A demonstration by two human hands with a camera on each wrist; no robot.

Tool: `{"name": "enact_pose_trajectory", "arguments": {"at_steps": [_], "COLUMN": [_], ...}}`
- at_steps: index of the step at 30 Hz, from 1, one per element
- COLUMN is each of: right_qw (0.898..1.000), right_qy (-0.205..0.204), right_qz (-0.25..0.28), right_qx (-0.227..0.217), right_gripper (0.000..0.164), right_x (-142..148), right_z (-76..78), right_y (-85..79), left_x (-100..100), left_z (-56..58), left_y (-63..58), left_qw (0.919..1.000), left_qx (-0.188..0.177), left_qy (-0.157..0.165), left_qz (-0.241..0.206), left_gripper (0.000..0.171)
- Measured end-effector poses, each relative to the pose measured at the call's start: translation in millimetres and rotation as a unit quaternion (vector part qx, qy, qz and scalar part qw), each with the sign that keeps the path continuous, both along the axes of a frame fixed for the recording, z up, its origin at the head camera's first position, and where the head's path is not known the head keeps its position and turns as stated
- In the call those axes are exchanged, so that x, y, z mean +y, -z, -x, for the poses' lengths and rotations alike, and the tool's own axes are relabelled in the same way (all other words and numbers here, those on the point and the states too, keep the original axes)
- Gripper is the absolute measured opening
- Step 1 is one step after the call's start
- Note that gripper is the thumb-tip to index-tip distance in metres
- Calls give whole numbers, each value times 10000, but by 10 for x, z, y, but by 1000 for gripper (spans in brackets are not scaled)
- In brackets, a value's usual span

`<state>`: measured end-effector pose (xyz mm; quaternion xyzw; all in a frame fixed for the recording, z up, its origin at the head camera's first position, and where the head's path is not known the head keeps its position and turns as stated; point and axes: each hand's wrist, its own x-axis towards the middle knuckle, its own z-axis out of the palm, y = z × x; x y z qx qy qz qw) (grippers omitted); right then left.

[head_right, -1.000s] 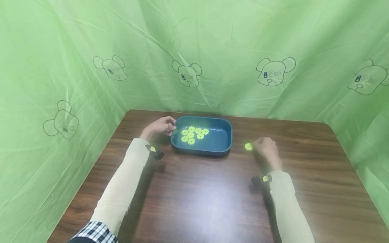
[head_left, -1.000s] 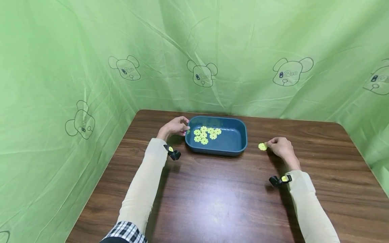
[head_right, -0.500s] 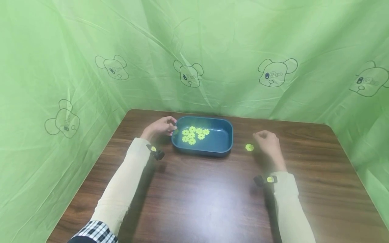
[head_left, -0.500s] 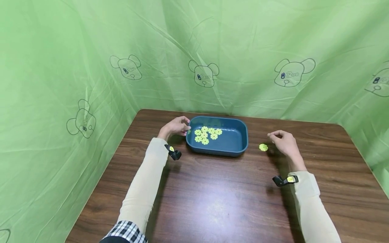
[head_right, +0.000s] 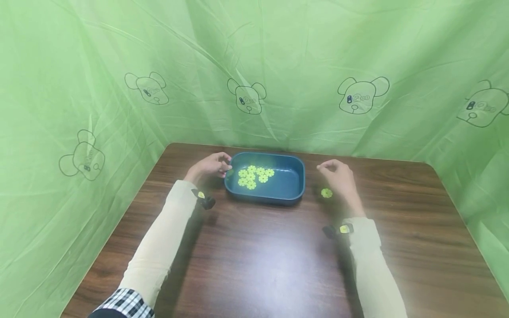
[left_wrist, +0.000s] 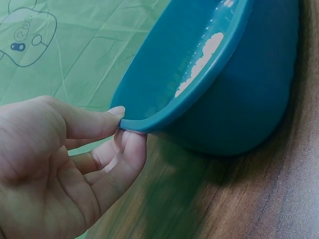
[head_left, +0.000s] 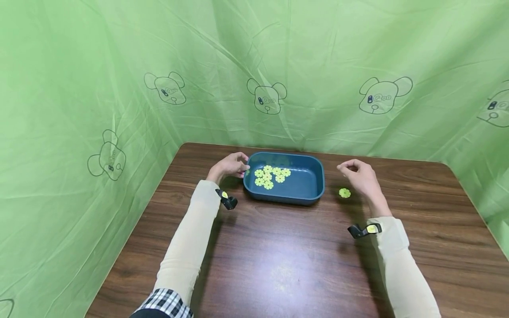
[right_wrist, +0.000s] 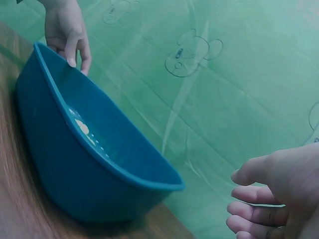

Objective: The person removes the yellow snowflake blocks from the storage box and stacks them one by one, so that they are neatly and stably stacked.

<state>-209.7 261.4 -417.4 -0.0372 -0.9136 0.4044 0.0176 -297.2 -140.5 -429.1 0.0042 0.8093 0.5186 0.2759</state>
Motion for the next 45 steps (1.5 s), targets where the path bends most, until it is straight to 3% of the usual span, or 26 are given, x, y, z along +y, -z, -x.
{"name": "enact_pose_trajectory", "arguments": {"at_steps": [13,26,38,45], "right_qw": [9988,9961,9952,9945], "right_qy": [-300,-767,-959,-933], "right_qz": [126,291,175,30], "right_qx": [379,313,25,-472], "right_gripper": [33,26,22,24], "right_x": [-406,-813,-1096,-1194], "right_z": [182,254,349,482], "right_y": [7,62,232,371], "left_x": [1,7,16,11], "left_z": [1,-3,5,3], "left_y": [-21,-13,16,11], "left_qw": [10000,10000,9999,9999], "left_qx": [-44,-40,-94,-97], "left_qy": [-14,-54,-100,-108], "left_qz": [-19,-28,-38,-46], "left_gripper": [37,34,32,32]}}
